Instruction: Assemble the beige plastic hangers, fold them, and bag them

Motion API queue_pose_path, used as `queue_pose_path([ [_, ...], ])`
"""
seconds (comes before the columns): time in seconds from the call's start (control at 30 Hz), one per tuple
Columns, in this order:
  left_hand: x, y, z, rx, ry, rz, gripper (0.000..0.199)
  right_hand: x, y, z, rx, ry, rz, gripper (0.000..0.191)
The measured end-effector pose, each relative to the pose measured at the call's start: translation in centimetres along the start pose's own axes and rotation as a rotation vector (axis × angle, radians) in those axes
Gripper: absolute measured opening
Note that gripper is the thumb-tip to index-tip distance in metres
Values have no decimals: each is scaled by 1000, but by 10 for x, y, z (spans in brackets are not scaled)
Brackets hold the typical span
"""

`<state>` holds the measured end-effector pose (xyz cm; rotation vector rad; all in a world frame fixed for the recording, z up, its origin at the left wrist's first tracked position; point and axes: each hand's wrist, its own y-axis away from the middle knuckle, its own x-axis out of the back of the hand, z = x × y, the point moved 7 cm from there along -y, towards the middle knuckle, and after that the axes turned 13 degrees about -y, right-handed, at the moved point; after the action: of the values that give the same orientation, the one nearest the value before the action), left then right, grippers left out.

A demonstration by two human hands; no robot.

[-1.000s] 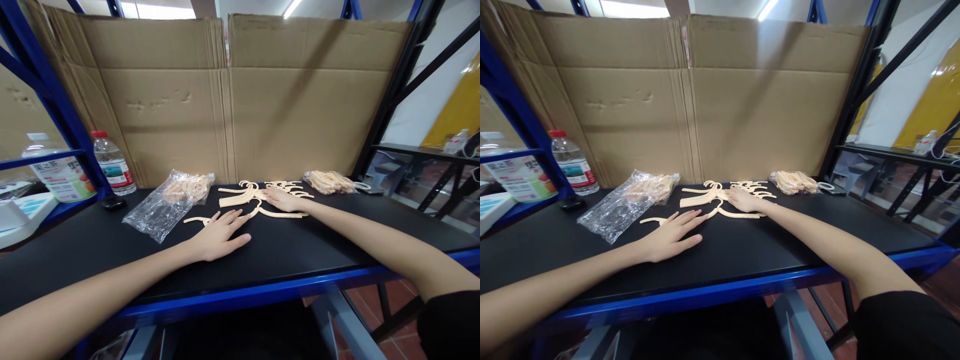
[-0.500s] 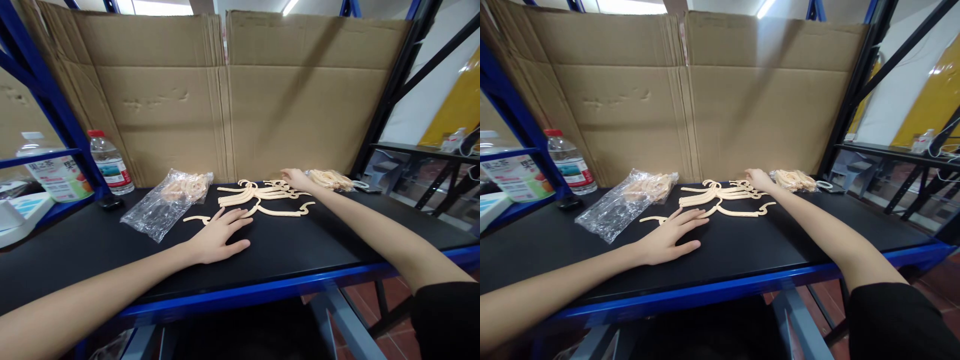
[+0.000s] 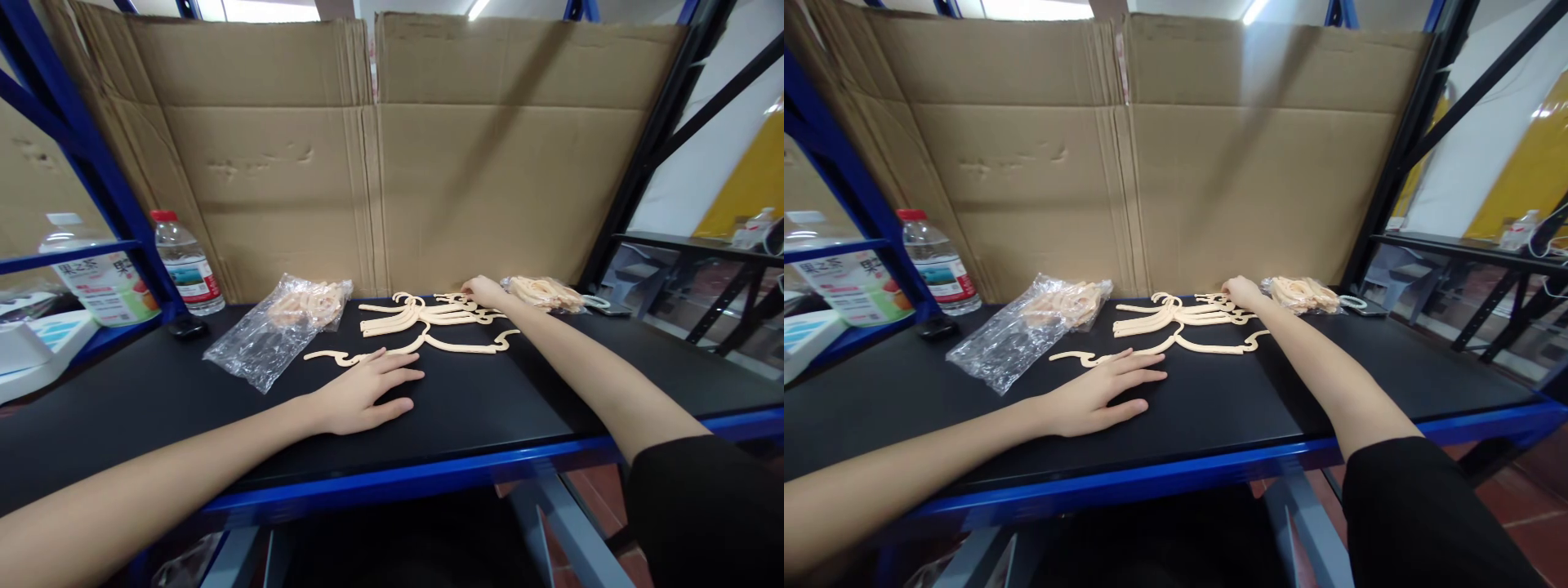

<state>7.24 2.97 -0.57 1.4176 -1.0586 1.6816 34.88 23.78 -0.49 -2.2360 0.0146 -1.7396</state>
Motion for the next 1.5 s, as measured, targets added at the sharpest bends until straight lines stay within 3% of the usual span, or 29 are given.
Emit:
queue_pose_path([
  [0.27,-3,-2,-2,-13,1,11,44,1,-1,1,50,27,51,26],
  [0.57,15,2,10,-51,33,195,37,61,32,-12,134,-28,329,31],
  [0.63,17,2,13,-65,95,226,38,74,49,-27,185,-124,432,30],
  [0.73,17,1,11,11,254,260,38,87,82,-61,308,-516,584,24],
  [0.8,12,-1,6,133,454,259,35,79,99,-89,327,-776,508,20],
  [0.97,1,-2,2,364,972,297,44,41,128,-161,300,-1313,119,16],
  [1.07,5,4,-7,486,1084,455,34,23,142,-191,307,-1356,-63,19],
  [1.17,5,9,-19,563,1114,539,25,12,148,-205,330,-1319,-189,24],
  [1.27,1,10,-28,597,1148,546,23,13,140,-199,384,-1261,-221,26],
  [1.4,-1,13,-35,675,1219,569,18,33,110,-154,443,-799,137,17],
  [1.5,0,15,-36,723,1259,578,18,29,89,-120,412,-479,217,11],
])
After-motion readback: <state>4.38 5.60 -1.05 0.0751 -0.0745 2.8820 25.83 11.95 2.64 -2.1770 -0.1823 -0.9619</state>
